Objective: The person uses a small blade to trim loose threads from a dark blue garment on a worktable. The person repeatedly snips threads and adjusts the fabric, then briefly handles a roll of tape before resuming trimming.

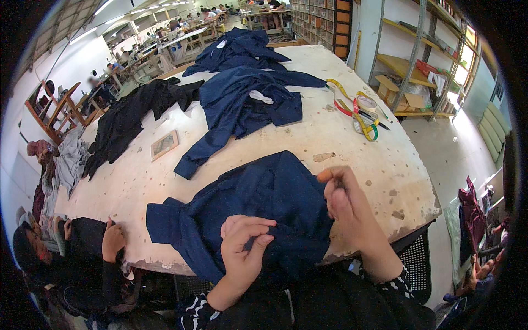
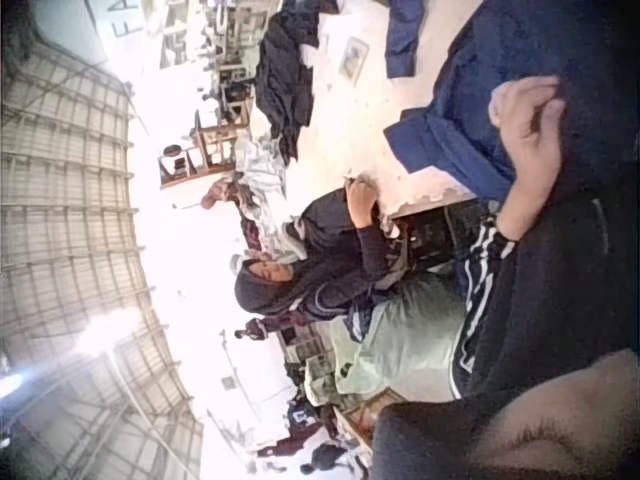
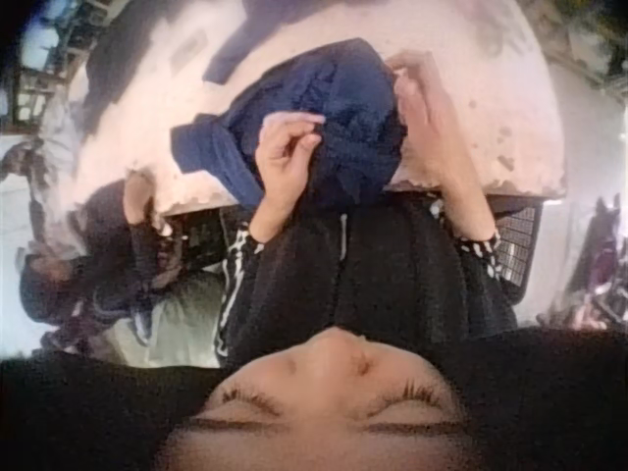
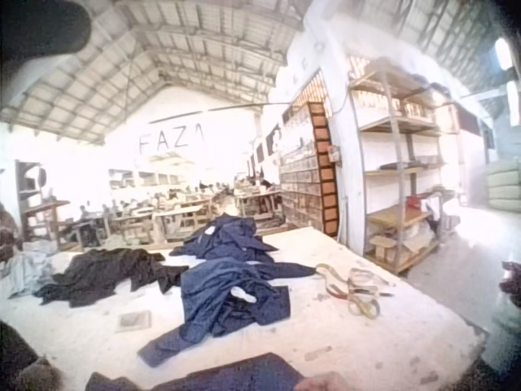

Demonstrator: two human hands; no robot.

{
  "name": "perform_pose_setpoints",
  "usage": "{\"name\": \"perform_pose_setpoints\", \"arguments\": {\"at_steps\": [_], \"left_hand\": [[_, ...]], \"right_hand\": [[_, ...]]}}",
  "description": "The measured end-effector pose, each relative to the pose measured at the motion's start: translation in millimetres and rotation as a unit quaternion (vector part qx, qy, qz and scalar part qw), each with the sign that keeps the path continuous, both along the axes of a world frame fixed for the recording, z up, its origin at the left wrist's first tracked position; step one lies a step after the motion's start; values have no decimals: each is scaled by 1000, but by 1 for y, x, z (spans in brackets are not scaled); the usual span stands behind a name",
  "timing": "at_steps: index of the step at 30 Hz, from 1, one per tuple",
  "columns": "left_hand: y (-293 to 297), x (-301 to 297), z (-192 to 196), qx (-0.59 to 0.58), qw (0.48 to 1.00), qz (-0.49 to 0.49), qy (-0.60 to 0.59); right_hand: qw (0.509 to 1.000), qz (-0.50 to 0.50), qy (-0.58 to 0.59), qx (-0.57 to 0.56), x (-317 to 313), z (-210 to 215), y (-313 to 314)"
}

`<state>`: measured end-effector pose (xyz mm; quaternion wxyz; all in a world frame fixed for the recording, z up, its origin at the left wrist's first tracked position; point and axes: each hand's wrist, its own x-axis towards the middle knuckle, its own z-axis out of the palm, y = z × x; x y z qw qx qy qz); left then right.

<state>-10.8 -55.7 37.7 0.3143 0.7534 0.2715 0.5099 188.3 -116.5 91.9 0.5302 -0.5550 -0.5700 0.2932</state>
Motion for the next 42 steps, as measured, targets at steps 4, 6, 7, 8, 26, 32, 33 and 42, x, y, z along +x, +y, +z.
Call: {"name": "perform_pose_setpoints", "arguments": {"at_steps": [4,6,7,8,26,32,33,42], "left_hand": [[-1,2,0,-10,1000,-4,-15],[-2,0,0,-7,1000,-2,-14],[-2,0,0,-6,1000,-4,-15],[-3,1,1,-5,1000,-6,-17],[-7,1,8,31,999,-17,26],[-8,2,4,14,999,-25,15],[-8,2,4,14,999,-25,18],[-8,3,6,62,998,24,4]], "right_hand": [[990,87,-104,28,-12,-9,-15],[985,83,-139,60,-20,-5,-15],[979,77,-167,89,-21,-4,-15],[971,72,-196,117,-22,-4,-16],[965,14,-206,163,-22,-19,-15],[963,13,-217,158,-22,-19,-15],[964,11,-222,149,-22,-18,-16],[992,73,106,-13,-12,-18,-16]]}}
